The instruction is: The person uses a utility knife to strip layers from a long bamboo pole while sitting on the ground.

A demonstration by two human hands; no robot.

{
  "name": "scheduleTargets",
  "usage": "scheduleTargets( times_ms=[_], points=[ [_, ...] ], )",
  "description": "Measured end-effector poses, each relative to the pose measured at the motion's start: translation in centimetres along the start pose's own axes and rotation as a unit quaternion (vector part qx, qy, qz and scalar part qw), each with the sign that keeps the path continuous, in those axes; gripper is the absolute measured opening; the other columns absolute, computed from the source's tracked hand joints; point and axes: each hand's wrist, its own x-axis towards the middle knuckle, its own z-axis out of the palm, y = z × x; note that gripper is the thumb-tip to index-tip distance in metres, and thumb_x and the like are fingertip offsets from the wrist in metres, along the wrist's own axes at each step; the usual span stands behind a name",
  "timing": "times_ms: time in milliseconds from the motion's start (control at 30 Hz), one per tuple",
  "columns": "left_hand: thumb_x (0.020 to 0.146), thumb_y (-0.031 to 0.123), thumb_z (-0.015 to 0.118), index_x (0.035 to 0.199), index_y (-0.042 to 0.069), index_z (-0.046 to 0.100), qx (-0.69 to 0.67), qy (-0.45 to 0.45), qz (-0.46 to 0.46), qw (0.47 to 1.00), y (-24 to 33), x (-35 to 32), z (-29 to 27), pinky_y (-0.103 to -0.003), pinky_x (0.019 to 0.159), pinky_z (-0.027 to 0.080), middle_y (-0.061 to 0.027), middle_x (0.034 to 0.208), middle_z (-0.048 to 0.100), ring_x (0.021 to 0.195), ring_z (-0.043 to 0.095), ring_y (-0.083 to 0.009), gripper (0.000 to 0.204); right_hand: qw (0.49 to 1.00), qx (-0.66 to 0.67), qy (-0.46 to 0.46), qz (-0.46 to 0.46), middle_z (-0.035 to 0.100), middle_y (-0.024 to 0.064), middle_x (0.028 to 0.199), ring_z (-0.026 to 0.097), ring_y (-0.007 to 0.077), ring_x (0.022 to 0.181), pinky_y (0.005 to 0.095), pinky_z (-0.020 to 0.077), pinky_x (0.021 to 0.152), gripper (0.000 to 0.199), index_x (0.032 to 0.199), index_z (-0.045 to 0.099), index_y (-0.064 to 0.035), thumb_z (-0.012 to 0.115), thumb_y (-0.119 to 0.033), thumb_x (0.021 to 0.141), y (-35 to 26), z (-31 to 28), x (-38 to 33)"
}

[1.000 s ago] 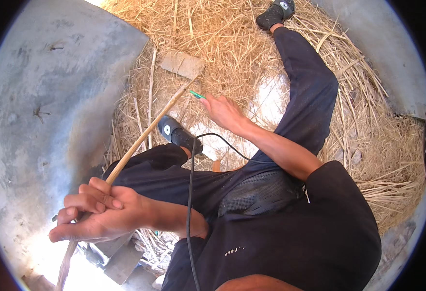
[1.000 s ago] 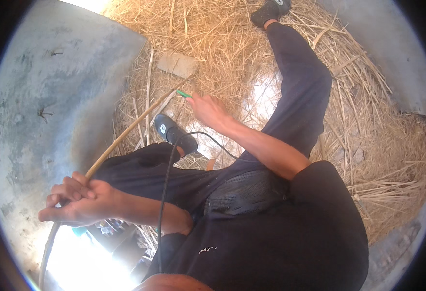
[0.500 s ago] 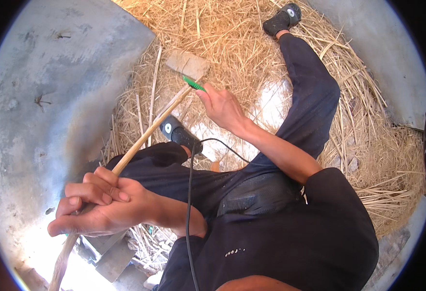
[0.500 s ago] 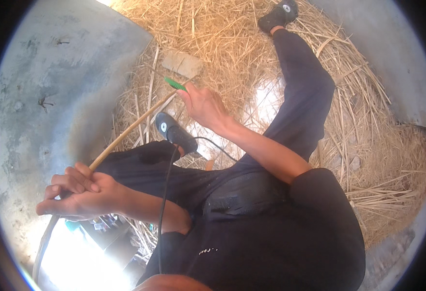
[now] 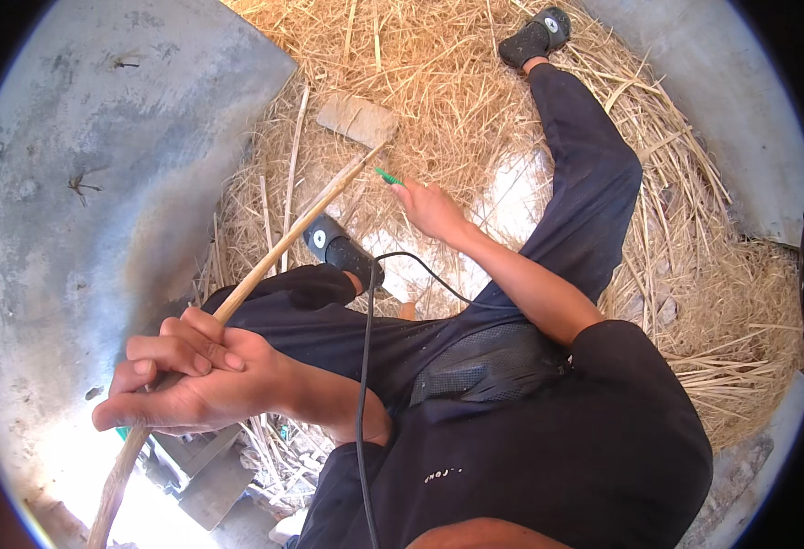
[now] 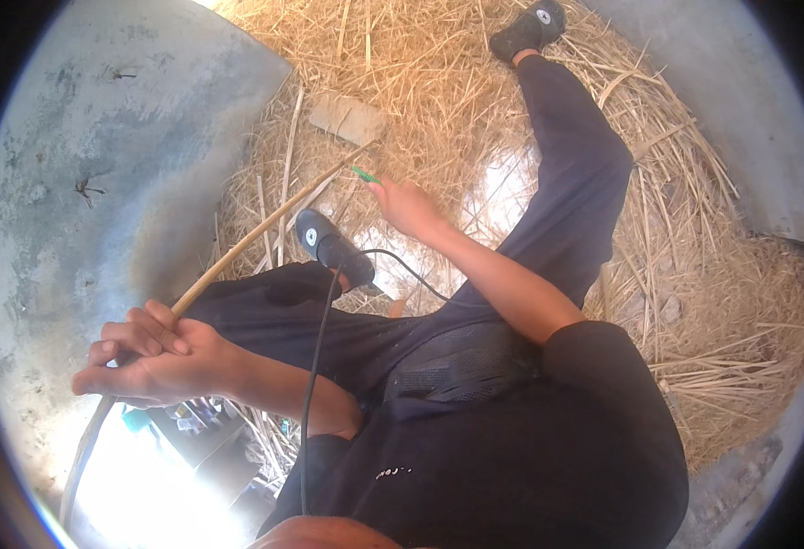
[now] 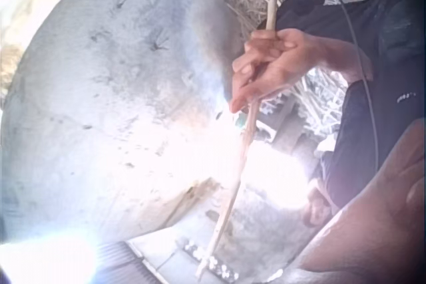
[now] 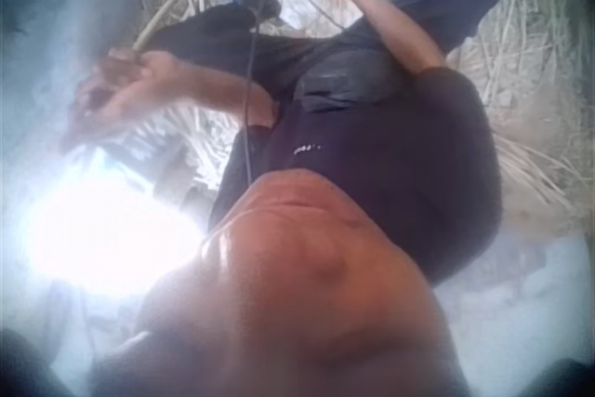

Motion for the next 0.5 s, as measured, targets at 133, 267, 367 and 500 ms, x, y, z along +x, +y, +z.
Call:
scheduleTargets(
  times_ms=[133,267,367,500],
  points=[
    [0.098,0.051,0.033,0.07,0.013,0.04,0.003,0.015,-0.006,1.0,0.2,-0.1,0.5,-0.018,0.031,0.011,0.004,0.047,0.024,0.035,0.013,-0.0032,0.047,0.946,0.308,-0.075,0.061,0.048,0.0062,0.055,0.05,0.0197,0.048,0.0359,0.0436,0.05,0.049,0.091,0.055,-0.0019,0.031,-0.043,0.099,0.5,-0.2,0.8],
    [0.098,0.049,0.037,0.066,0.015,0.046,-0.01,0.013,-0.006,1.0,0.1,-0.1,0.4,-0.018,0.033,0.012,0.0062,0.045,0.024,0.036,0.015,-0.0024,0.048,0.927,0.367,0.059,-0.05,0.037,-0.0021,0.051,0.039,0.0102,0.042,0.0271,0.0334,0.041,0.047,0.086,0.053,-0.0042,0.032,-0.045,0.099,-2.5,-3.1,-0.3],
    [0.099,0.049,0.037,0.067,0.014,0.048,-0.026,0.004,-0.011,1.0,-0.1,-0.1,0.1,-0.018,0.032,0.012,0.0061,0.045,0.024,0.036,0.015,-0.0024,0.048,0.887,0.458,0.031,-0.041,0.033,-0.0062,0.052,0.031,0.0047,0.041,0.0224,0.0266,0.038,0.047,0.087,0.051,-0.0052,0.032,-0.046,0.1,-4.4,-5.4,-3.1],
    [0.099,0.049,0.037,0.068,0.014,0.05,-0.033,-0.011,-0.009,0.999,-0.2,0.2,-0.7,-0.018,0.032,0.012,0.0059,0.045,0.024,0.036,0.015,-0.0024,0.048,0.831,0.555,-0.04,0.008,0.032,-0.007,0.054,0.027,0.0033,0.042,0.0201,0.0259,0.039,0.047,0.088,0.049,-0.0048,0.031,-0.046,0.101,-5.0,-6.5,-9.7]
  ],
)
